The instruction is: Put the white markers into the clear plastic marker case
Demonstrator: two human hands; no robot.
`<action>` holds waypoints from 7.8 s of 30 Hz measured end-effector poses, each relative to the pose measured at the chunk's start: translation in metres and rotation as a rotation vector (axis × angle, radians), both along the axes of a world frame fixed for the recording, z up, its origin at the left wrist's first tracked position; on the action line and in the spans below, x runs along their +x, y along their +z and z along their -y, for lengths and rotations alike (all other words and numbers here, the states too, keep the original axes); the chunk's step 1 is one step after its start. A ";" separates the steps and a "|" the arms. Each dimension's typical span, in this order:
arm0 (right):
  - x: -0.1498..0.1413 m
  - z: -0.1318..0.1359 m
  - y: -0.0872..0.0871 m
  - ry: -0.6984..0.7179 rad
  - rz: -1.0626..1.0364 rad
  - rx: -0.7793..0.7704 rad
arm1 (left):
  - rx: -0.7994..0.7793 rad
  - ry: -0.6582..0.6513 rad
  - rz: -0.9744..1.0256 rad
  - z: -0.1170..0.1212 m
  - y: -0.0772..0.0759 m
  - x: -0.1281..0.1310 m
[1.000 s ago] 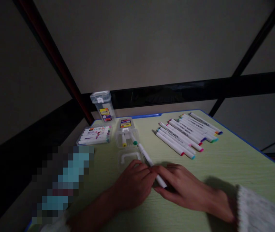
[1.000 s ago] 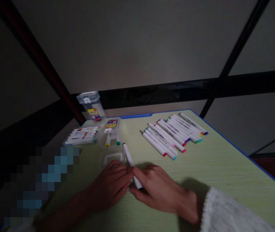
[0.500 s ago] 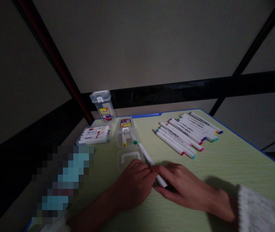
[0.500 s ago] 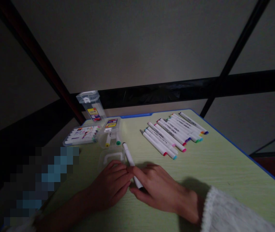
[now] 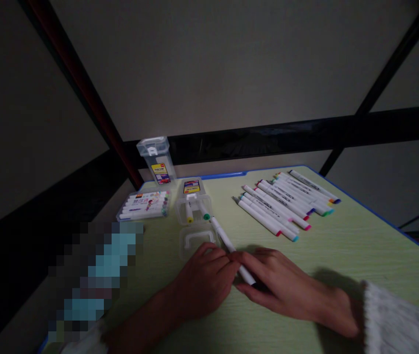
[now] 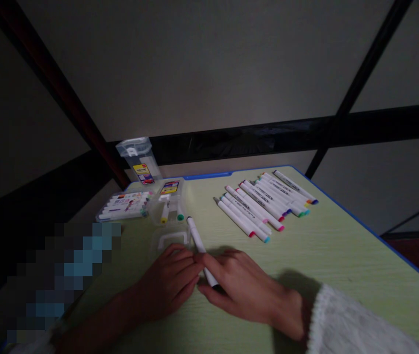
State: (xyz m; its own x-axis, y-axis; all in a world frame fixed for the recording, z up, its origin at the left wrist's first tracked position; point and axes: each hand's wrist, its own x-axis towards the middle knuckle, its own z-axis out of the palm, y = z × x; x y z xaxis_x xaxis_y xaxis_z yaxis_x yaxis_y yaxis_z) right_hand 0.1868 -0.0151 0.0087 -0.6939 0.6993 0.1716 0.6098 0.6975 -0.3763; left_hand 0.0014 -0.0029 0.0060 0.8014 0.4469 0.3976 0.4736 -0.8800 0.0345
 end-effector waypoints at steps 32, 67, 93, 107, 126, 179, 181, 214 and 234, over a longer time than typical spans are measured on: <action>0.002 0.001 0.000 0.029 -0.062 0.129 | 0.004 -0.017 0.021 -0.001 0.000 0.000; 0.003 0.005 0.001 0.046 -0.154 0.263 | 0.022 -0.027 0.144 0.000 0.001 0.002; 0.001 0.002 0.002 -0.014 -0.077 0.049 | 0.050 -0.070 0.181 0.000 0.006 0.002; 0.001 -0.001 0.001 -0.100 -0.081 -0.072 | 0.054 -0.162 0.151 0.001 -0.001 -0.002; 0.001 -0.002 0.001 -0.125 -0.026 -0.050 | 0.046 -0.167 0.103 0.001 -0.002 -0.002; 0.003 -0.003 0.003 -0.096 0.068 -0.005 | -0.046 -0.135 -0.049 0.001 -0.002 -0.001; 0.003 -0.003 0.002 -0.096 0.071 -0.001 | -0.045 -0.134 -0.046 0.001 -0.001 -0.001; 0.001 -0.003 0.003 -0.081 0.090 0.009 | -0.088 -0.116 -0.110 0.002 -0.001 -0.001; 0.001 -0.004 0.004 -0.068 0.104 0.022 | -0.106 -0.107 -0.132 0.002 -0.002 0.000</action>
